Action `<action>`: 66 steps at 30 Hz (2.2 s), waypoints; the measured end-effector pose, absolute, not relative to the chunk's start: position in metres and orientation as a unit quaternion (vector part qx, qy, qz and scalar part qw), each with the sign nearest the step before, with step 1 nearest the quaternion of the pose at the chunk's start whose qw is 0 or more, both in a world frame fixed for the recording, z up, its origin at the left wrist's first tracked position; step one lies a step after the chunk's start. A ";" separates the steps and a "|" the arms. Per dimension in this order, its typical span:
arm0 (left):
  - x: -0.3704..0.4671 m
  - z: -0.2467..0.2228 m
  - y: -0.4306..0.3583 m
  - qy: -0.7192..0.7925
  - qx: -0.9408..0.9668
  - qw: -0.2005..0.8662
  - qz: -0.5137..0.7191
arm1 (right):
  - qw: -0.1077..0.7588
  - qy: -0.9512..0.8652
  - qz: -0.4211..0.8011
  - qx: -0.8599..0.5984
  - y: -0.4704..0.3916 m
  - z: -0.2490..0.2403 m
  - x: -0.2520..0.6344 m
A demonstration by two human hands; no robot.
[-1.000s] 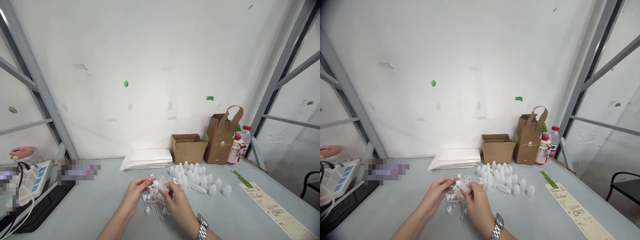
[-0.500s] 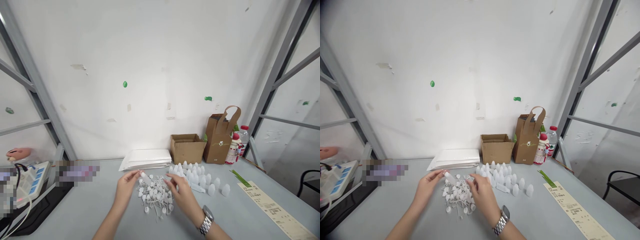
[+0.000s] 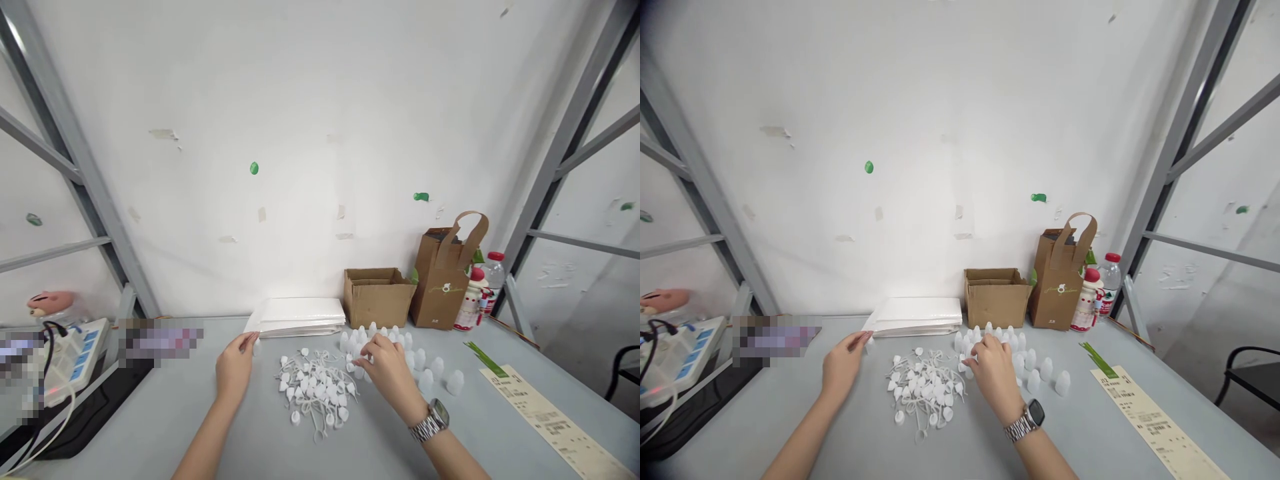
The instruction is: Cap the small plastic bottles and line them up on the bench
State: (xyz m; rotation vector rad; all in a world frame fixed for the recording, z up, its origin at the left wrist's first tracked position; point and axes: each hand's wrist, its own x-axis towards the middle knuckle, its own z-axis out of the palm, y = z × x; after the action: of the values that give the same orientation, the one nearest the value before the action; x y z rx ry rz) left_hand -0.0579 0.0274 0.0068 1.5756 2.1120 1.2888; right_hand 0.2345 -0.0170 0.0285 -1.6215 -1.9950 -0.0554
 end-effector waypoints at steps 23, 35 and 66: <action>-0.071 0.006 0.030 0.770 0.524 0.034 0.362 | 0.256 -0.853 0.239 -0.387 -0.065 0.037 0.180; -0.071 0.017 0.024 0.768 0.504 -0.102 0.381 | 0.197 -0.886 0.205 -0.368 -0.065 0.021 0.176; -0.003 0.005 0.004 0.548 0.712 0.185 0.399 | 0.340 -0.769 0.231 -0.490 -0.055 0.023 0.181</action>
State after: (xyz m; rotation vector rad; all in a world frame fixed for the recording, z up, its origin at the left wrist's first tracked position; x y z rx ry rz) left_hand -0.0034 0.0040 0.0048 2.0052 1.5430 1.1237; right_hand 0.1809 -0.0549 0.0227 -1.2745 -2.0022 0.6016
